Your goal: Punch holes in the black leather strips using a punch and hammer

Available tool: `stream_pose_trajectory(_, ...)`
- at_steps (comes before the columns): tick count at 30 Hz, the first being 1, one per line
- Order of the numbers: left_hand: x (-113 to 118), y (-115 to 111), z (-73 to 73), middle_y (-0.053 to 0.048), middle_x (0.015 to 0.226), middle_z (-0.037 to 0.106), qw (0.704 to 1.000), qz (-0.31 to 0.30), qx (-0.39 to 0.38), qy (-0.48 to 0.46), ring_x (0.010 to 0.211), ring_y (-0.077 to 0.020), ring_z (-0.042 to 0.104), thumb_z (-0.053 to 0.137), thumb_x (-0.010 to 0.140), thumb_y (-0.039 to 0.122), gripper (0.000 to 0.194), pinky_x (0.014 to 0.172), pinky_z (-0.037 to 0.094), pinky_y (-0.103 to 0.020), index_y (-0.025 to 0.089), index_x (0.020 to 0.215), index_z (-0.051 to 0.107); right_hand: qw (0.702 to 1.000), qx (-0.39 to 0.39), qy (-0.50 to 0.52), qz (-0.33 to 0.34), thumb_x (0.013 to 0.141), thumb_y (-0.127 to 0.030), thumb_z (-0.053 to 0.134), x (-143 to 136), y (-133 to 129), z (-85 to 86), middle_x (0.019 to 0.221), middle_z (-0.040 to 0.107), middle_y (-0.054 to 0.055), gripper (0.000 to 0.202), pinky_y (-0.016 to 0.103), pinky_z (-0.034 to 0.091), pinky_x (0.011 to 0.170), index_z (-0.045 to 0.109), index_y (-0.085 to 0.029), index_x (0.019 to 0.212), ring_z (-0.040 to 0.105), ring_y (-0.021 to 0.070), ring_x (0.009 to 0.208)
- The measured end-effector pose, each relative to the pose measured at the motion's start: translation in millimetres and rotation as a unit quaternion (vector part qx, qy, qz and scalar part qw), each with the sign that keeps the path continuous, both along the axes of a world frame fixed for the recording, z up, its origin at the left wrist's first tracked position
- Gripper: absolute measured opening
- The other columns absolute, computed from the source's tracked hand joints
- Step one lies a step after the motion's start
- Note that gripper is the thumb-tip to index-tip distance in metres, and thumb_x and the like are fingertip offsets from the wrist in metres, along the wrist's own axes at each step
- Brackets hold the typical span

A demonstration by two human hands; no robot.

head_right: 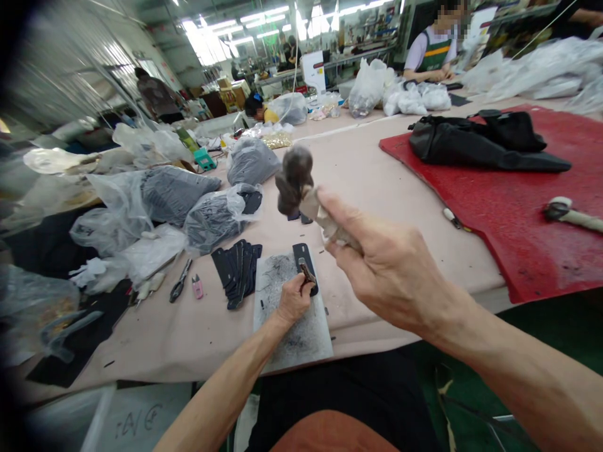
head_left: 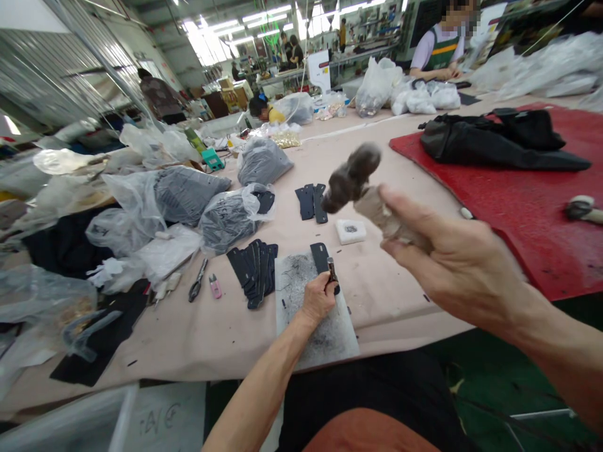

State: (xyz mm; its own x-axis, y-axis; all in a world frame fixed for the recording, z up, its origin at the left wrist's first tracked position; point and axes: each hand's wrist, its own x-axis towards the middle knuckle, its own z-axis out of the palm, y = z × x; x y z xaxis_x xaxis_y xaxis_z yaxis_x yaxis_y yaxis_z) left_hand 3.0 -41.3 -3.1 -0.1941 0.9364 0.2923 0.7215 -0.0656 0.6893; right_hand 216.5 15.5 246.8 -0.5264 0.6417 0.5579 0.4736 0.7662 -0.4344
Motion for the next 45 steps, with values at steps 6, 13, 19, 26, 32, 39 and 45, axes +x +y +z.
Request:
stream_pose_trajectory(6,1.1,0.4,-1.4,-0.004,0.075,0.068,1.000,0.006,0.000,0.020,0.072,-0.0168,0.064,0.053,0.085,0.015,0.012,0.069,0.048,-0.026,0.019,0.086,0.064,0.992,0.008,-0.083,0.097,0.091,-0.018,0.048,-3.5,-5.3,-36.5,0.094,0.075,0.004,0.064,0.027,0.058,0.065,0.034,-0.026,0.153,0.070,0.0174,0.070)
stream_pose_trajectory(13,2.3,0.2,-3.9,-0.004,0.075,0.068,1.000,0.012,0.011,0.002,0.073,-0.0169,0.065,0.054,0.084,0.014,0.011,0.070,0.048,-0.025,0.018,0.086,0.064,0.998,0.005,0.055,0.013,0.091,-0.023,0.056,-5.9,-3.4,9.9,0.133,0.063,0.004,0.066,0.036,0.057,0.090,0.033,-0.031,0.153,0.067,0.0242,0.108)
stream_pose_trajectory(19,1.3,-0.8,-5.3,-0.004,0.076,0.069,1.000,0.005,0.009,0.003,0.073,-0.0167,0.065,0.054,0.084,0.014,0.012,0.069,0.048,-0.025,0.019,0.087,0.065,0.991,0.017,-0.095,0.097,0.090,-0.017,0.051,-0.2,-2.2,-29.9,0.112,0.073,0.006,0.069,0.030,0.058,0.075,0.029,-0.029,0.155,0.072,0.0208,0.088)
stream_pose_trajectory(26,0.8,-1.5,-5.4,-0.004,0.078,0.070,1.000,0.006,0.009,-0.007,0.074,-0.0169,0.066,0.053,0.085,0.014,0.014,0.070,0.049,-0.025,0.019,0.089,0.065,0.987,-0.049,-0.144,0.045,0.091,-0.020,0.048,12.6,13.4,-40.7,0.117,0.072,0.009,0.056,0.032,0.057,0.074,0.044,-0.023,0.147,0.073,0.0223,0.090)
stream_pose_trajectory(32,1.5,-1.6,-3.9,-0.004,0.077,0.069,1.000,0.014,-0.002,0.000,0.075,-0.0171,0.067,0.054,0.085,0.016,0.013,0.071,0.049,-0.026,0.020,0.087,0.066,1.000,-0.009,-0.010,-0.005,0.090,-0.022,0.051,-1.5,-0.6,-30.4,0.122,0.070,0.009,0.067,0.032,0.057,0.079,0.032,-0.024,0.154,0.070,0.0227,0.095)
stream_pose_trajectory(39,1.6,-1.9,-3.7,-0.005,0.076,0.070,1.000,0.014,0.005,0.001,0.071,-0.0168,0.065,0.053,0.085,0.015,0.014,0.069,0.049,-0.026,0.019,0.088,0.066,0.970,-0.003,-0.214,0.114,0.088,-0.014,0.049,6.1,0.6,-38.0,0.086,0.074,0.006,0.057,0.028,0.054,0.063,0.050,-0.022,0.144,0.069,0.0192,0.068)
stream_pose_trajectory(45,0.9,-1.5,-4.2,-0.004,0.076,0.069,1.000,0.009,0.007,-0.011,0.071,-0.0163,0.065,0.053,0.084,0.015,0.013,0.069,0.049,-0.026,0.019,0.087,0.065,0.992,0.101,0.067,-0.023,0.091,-0.023,0.057,2.9,-6.2,17.3,0.131,0.065,0.004,0.072,0.030,0.056,0.085,0.027,-0.032,0.155,0.069,0.0224,0.100)
